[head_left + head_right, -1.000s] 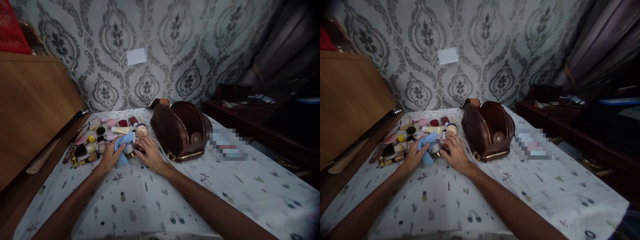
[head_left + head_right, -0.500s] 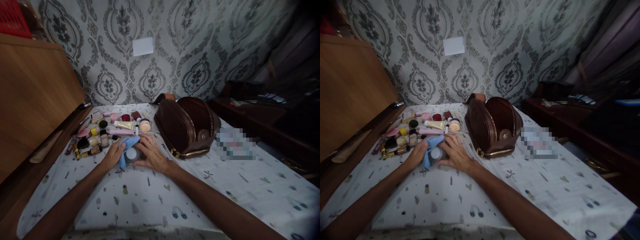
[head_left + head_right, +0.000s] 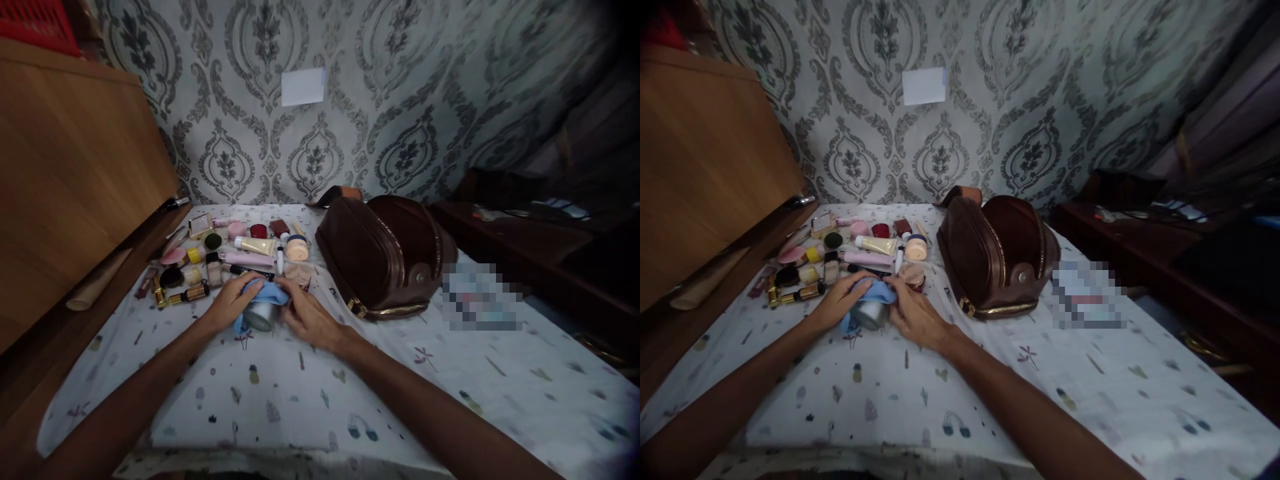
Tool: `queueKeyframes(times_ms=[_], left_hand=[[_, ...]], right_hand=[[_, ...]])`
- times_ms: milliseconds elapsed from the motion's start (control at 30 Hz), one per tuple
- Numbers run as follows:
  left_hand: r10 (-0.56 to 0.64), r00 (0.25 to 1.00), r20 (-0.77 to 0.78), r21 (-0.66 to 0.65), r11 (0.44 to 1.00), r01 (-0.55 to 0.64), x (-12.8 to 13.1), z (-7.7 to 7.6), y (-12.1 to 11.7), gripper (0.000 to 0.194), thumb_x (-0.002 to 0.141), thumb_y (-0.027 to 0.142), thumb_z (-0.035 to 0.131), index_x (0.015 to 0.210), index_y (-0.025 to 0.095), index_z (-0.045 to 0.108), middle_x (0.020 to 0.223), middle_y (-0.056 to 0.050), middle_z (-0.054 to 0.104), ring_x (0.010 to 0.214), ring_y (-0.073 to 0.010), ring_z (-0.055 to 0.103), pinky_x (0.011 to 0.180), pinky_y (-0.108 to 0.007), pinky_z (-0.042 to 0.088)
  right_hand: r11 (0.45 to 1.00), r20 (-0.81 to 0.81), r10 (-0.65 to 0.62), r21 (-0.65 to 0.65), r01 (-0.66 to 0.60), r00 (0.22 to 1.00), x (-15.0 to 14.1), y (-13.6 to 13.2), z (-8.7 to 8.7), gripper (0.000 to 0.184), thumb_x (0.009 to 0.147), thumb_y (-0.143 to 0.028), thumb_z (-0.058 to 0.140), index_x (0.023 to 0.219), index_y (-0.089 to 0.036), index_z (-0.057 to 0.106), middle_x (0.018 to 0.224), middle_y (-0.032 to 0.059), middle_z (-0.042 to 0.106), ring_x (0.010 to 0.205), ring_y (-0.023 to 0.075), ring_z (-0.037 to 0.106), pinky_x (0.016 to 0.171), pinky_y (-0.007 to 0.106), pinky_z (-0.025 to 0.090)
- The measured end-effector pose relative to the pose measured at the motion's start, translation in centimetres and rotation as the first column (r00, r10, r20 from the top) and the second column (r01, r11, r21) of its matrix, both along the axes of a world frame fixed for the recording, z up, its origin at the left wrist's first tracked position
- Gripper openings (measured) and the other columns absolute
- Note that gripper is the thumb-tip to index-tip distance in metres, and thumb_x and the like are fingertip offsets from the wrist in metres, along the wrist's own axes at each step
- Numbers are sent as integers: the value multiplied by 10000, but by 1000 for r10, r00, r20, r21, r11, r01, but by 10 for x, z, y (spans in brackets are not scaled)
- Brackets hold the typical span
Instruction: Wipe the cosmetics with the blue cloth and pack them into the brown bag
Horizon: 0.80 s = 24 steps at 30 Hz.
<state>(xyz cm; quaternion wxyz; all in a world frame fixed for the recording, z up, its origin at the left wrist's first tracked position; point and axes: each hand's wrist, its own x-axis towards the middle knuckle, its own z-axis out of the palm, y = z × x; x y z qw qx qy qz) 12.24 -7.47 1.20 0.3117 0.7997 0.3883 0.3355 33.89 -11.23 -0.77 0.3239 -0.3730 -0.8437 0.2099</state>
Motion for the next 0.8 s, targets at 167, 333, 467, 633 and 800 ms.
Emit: queueKeyframes(times_ms=[167, 333, 467, 633, 800], left_hand=[[72, 997, 30, 43, 996, -73, 1, -2, 0, 319, 954, 425, 470, 1017, 185, 671, 937, -29, 719, 871, -202, 646, 807, -293, 489], [145, 987, 63, 54, 987, -148, 1, -5, 1, 308, 945, 405, 472, 1063, 189, 656, 979, -35, 728, 897, -208, 657, 824, -307, 503], [173, 982, 77, 54, 983, -177, 0, -5, 3, 309, 947, 386, 452, 1078, 190, 652, 996, -38, 728, 931, -215, 656, 852, -321, 504], [151, 985, 85, 55, 986, -156, 0, -3, 1, 315, 958, 372, 420, 1070, 195, 655, 984, -31, 733, 933, -215, 656, 852, -318, 510], [102, 994, 23, 95, 990, -104, 1, -3, -1, 328, 962, 379, 421, 1065, 187, 666, 993, -40, 735, 907, -211, 659, 849, -313, 500]], right_hand=[[990, 27, -60, -130, 63, 998, -7, -6, 6, 775, 805, -515, 728, 1393, -147, 382, 1158, 148, 638, 1002, 295, 647, 862, 442, 529], [996, 56, -65, -61, 69, 996, -11, -2, -6, 612, 792, -452, 759, 1282, -187, 503, 1195, 135, 620, 1088, 300, 614, 915, 442, 508], [998, -63, -9, -69, 5, 998, -10, 1, -12, 524, 784, -352, 777, 1216, -172, 541, 1138, 106, 621, 1037, 265, 621, 889, 408, 529], [999, -127, 17, 34, -13, 992, -6, 3, -9, 616, 789, -42, 560, 1364, -238, 461, 1408, 119, 469, 1321, 265, 474, 1036, 442, 466], [997, -77, 66, -28, -68, 995, -4, 3, -7, 650, 728, -41, 529, 1348, -202, 418, 1288, 130, 539, 1242, 273, 523, 1053, 468, 453]])
